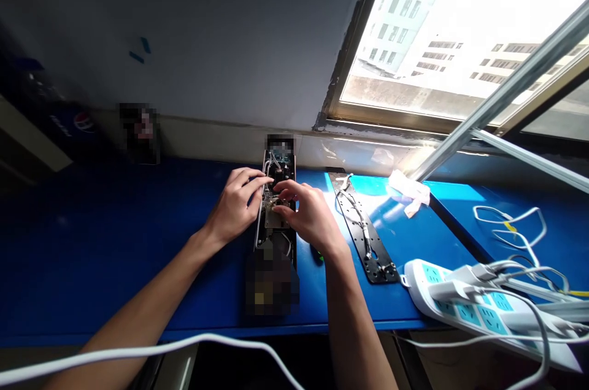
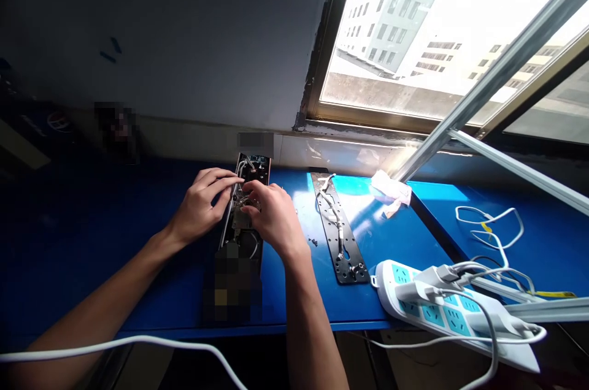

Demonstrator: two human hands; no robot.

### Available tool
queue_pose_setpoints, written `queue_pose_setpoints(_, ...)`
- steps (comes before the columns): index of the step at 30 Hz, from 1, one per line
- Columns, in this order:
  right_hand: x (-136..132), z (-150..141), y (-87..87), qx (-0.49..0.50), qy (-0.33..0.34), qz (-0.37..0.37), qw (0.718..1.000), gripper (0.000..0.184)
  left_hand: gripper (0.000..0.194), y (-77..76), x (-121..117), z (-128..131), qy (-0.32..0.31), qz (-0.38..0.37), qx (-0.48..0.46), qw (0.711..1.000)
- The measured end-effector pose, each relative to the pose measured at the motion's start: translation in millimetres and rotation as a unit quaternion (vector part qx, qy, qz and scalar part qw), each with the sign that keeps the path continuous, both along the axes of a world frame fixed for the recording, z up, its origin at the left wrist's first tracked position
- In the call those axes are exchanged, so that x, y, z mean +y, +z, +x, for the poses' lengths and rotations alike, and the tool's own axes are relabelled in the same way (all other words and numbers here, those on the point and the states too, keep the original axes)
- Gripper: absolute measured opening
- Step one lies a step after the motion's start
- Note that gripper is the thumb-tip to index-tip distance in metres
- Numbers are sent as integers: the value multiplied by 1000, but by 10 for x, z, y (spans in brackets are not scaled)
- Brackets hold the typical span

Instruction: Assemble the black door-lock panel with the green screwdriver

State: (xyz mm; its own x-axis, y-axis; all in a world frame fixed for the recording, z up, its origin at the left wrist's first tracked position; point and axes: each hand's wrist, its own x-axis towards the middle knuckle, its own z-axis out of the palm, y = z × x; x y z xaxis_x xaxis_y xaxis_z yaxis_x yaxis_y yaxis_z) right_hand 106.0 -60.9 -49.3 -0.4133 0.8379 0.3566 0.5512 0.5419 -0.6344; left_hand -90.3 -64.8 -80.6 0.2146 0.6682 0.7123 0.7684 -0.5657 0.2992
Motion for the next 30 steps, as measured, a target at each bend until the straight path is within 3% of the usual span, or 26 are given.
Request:
queue_pose_setpoints(13,38,-26,-64,2,2,22,1000,28,28,1,-50,33,-13,-18,6,1000)
queue_pose_setpoints(17,37,43,-61,45,14,15,999,30,29,7,-70,71,-17,-14,3,1000)
queue_pose_setpoints(20,35,179,-24,97,12,15,995,20,30,44,-75,147,-35,-10,11,999)
queue_pose_setpoints(25,96,561,-57,72,-113,-2,991,19,29,219,-13,409,-131,-36,89,987)
queue_pose_setpoints(27,136,746,-145,36,-187,4,982,19,26,293,40,546,-166,-60,145,974)
queue_pose_setpoints(30,177,992,-328,16,-242,-9,970,22,24,351,125,750,-189,-84,211,956)
